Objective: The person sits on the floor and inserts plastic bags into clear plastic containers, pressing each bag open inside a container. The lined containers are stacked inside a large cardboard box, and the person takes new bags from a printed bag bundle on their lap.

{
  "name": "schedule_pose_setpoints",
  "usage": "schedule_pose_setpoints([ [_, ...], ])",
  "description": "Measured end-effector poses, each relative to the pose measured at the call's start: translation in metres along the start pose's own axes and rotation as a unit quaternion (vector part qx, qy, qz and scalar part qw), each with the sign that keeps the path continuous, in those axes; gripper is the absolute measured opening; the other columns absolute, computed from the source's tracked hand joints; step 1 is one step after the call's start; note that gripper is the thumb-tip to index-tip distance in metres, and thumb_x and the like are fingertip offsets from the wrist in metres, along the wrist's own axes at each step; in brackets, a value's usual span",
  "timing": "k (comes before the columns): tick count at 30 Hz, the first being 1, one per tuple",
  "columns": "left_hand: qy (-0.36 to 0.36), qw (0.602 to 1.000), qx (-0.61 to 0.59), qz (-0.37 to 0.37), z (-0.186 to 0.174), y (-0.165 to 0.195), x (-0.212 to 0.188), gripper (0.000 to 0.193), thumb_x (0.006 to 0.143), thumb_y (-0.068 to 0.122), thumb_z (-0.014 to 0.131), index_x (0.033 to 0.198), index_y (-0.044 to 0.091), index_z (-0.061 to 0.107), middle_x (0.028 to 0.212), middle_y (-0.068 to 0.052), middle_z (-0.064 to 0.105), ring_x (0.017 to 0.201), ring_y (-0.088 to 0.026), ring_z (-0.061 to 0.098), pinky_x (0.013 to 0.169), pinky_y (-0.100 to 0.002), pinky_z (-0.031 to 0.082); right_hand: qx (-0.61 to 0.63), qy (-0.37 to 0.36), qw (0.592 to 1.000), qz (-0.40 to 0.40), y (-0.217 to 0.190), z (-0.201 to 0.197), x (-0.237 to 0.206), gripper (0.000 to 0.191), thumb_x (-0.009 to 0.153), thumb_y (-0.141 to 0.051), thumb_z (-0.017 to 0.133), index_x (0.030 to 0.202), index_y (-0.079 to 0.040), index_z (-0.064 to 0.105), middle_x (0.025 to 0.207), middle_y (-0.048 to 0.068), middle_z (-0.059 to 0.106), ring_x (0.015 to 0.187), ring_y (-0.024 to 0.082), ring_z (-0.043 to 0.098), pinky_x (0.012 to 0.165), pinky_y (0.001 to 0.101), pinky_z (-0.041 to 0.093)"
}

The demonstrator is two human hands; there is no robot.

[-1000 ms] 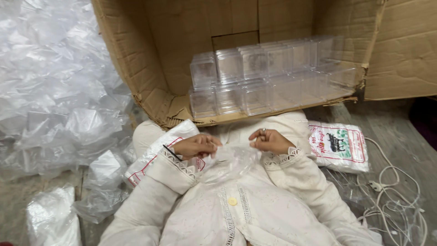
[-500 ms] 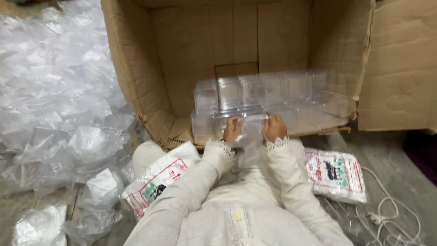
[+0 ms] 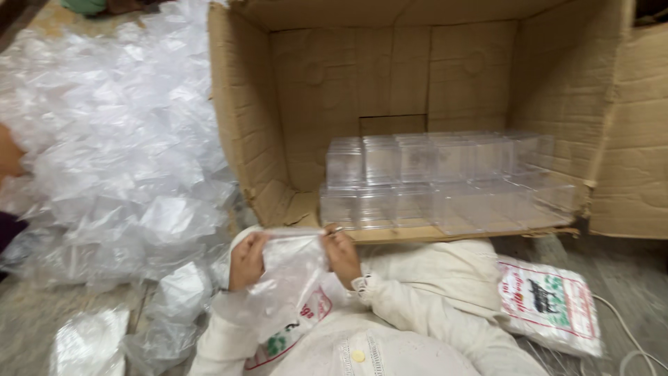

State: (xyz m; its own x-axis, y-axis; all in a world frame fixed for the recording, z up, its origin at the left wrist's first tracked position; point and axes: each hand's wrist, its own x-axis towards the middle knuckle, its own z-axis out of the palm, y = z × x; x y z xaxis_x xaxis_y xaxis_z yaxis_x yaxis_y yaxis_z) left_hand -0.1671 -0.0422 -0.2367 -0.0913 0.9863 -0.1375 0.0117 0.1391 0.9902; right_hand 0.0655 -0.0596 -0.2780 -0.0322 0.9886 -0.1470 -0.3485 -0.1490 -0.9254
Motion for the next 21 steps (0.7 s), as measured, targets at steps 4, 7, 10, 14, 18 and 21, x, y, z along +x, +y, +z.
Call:
schedule_pose_setpoints([
  [4,0.074,0.996,0.02,-0.049,-0.052,-0.072,-0.018,0.027,0.104,0.026,0.056,0.11,0.004,0.07,0.082,-0.003,0.054,0.07,-0.014,0.048,0.062,-0.033,0.036,-0.158,-0.136,0.977,-0.034,0.017,0.036,0.005,0.016,0.107,-0.024,0.052,0.109,-0.009,0.059,0.086,-0.002,0.064,0.076,0.007,0.058,0.067,0.0262,0.049],
  [7,0.037,0.984,0.116,0.132,-0.073,-0.103,-0.016,0.031,0.109,0.027,0.051,0.119,0.003,0.068,0.099,-0.008,0.059,0.087,-0.019,0.054,0.076,-0.037,0.042,-0.304,-0.186,0.915,-0.191,0.014,0.04,0.01,0.017,0.103,-0.015,0.06,0.116,-0.005,0.06,0.097,0.0,0.067,0.091,0.01,0.063,0.079,0.0286,0.052],
  [10,-0.032,0.888,0.19,0.418,-0.081,-0.097,-0.013,0.036,0.114,0.028,0.045,0.129,0.003,0.066,0.116,-0.014,0.065,0.103,-0.025,0.061,0.089,-0.041,0.048,-0.225,-0.23,0.941,-0.104,0.001,0.044,0.012,0.021,0.097,-0.013,0.067,0.115,-0.004,0.061,0.097,0.001,0.067,0.089,0.01,0.063,0.077,0.0287,0.052],
  [14,-0.107,0.909,0.234,0.328,-0.053,-0.084,-0.03,0.045,0.116,0.033,0.04,0.146,0.003,0.056,0.116,-0.008,0.067,0.104,-0.02,0.061,0.093,-0.039,0.052,-0.091,-0.224,0.97,-0.003,-0.021,0.057,0.014,0.017,0.098,-0.015,0.067,0.112,-0.005,0.063,0.09,0.002,0.066,0.08,0.009,0.061,0.069,0.0285,0.05],
  [18,-0.327,0.891,-0.214,-0.231,-0.016,-0.07,-0.066,0.073,0.093,0.058,0.063,0.141,0.003,0.057,0.115,-0.004,0.069,0.1,-0.019,0.062,0.083,-0.038,0.052,-0.131,-0.186,0.974,0.002,-0.032,0.077,0.024,0.015,0.1,-0.017,0.067,0.109,-0.005,0.065,0.083,0.003,0.066,0.072,0.009,0.059,0.062,0.0283,0.047],
  [21,-0.426,0.876,-0.211,0.083,-0.027,-0.062,-0.063,0.09,0.081,0.065,0.071,0.148,0.008,0.049,0.129,0.001,0.061,0.114,-0.014,0.059,0.094,-0.037,0.05,-0.214,-0.175,0.961,-0.027,-0.031,0.089,0.029,0.014,0.1,-0.018,0.067,0.106,-0.005,0.067,0.078,0.003,0.065,0.065,0.009,0.057,0.056,0.0281,0.046],
])
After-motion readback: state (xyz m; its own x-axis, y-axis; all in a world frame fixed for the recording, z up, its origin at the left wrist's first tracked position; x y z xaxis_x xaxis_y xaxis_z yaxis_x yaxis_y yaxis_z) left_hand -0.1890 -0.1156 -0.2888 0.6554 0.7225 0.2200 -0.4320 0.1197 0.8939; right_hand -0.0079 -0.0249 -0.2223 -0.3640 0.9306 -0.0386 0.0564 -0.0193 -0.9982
